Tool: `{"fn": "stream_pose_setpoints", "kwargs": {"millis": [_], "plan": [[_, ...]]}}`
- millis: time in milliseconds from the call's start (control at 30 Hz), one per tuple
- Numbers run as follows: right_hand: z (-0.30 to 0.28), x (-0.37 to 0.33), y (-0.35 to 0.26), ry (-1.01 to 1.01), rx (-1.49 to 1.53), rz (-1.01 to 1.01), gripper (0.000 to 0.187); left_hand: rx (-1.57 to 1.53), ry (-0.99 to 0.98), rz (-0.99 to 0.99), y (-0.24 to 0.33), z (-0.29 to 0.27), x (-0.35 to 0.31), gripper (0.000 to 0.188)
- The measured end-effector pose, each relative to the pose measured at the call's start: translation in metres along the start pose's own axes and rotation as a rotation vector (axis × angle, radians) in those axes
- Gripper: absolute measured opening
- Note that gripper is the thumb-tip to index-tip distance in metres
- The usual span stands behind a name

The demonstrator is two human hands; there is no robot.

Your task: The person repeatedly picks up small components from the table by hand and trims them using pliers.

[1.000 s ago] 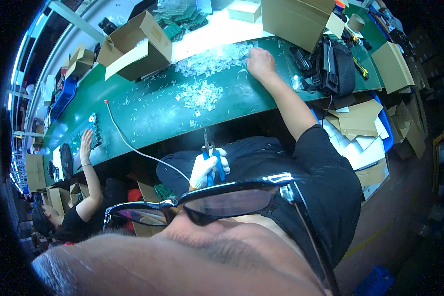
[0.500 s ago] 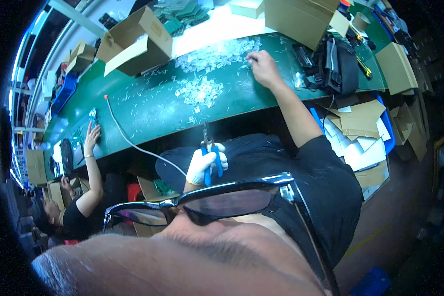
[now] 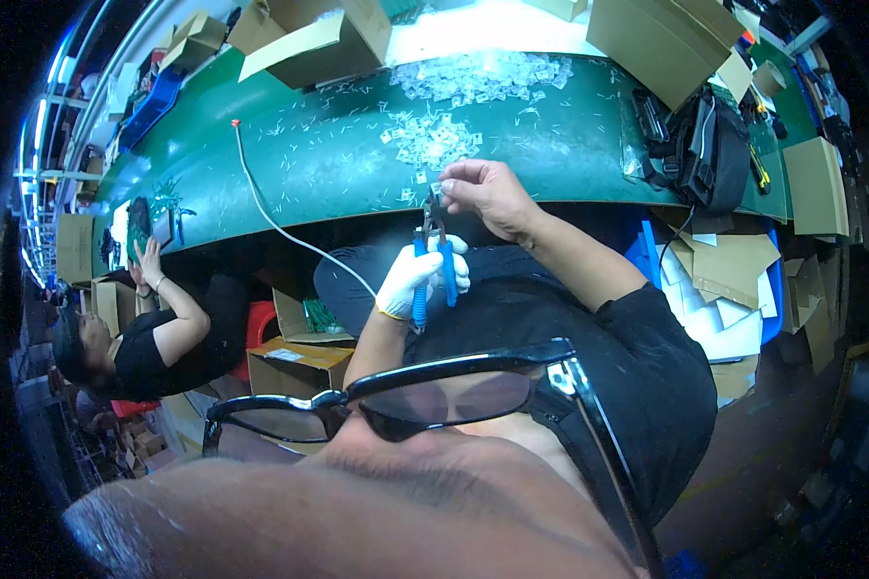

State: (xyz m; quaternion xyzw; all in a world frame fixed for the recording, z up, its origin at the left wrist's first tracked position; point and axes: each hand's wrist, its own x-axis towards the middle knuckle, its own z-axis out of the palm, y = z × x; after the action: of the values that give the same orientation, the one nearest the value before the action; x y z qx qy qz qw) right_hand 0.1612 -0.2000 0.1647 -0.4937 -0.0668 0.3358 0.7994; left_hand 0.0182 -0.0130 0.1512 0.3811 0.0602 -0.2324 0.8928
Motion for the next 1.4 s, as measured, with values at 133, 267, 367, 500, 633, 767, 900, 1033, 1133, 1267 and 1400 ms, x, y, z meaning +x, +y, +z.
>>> {"fn": "stream_pose_setpoints", "kwargs": {"millis": [133, 267, 367, 500, 633, 767, 900, 1033, 1133, 1267, 1400], "plan": [[0.007, -0.001, 0.004, 0.024, -0.117, -0.037, 0.017, -0.025, -0.015, 0.002, -0.002, -0.006, -0.004, 0.052], [0.011, -0.002, 0.002, 0.043, -0.163, -0.062, 0.016, 0.006, -0.009, 0.005, -0.001, -0.006, -0.006, 0.049], [0.013, -0.003, -0.004, 0.054, -0.26, -0.062, 0.018, 0.063, 0.038, -0.009, 0.002, -0.006, -0.009, 0.043], [0.011, -0.005, -0.007, 0.027, -0.286, -0.054, 0.017, 0.154, 0.135, -0.052, 0.011, 0.003, -0.017, 0.03], [0.013, -0.004, -0.006, 0.007, -0.265, -0.057, 0.017, 0.218, 0.17, -0.065, 0.014, 0.003, -0.02, 0.028], [0.01, 0.003, -0.003, 0.023, -0.246, -0.058, 0.018, 0.067, 0.132, -0.006, 0.001, -0.005, -0.018, 0.029], [-0.004, 0.029, -0.005, 0.114, -0.576, -0.192, 0.021, 0.03, 0.077, -0.004, -0.016, -0.012, -0.021, 0.038], [-0.005, 0.06, -0.018, 0.196, -1.021, -0.429, 0.024, -0.005, 0.058, -0.031, -0.02, -0.008, -0.022, 0.033], [-0.013, 0.065, -0.028, 0.142, -1.256, -0.543, 0.026, -0.037, 0.069, -0.033, -0.019, -0.008, -0.025, 0.031], [-0.046, 0.069, -0.047, 0.267, -1.346, -0.702, 0.024, -0.052, 0.043, -0.011, -0.02, -0.012, -0.025, 0.034], [-0.107, 0.078, -0.07, 0.575, -1.548, -0.65, 0.027, -0.044, 0.049, -0.004, -0.023, -0.012, -0.026, 0.035]]}}
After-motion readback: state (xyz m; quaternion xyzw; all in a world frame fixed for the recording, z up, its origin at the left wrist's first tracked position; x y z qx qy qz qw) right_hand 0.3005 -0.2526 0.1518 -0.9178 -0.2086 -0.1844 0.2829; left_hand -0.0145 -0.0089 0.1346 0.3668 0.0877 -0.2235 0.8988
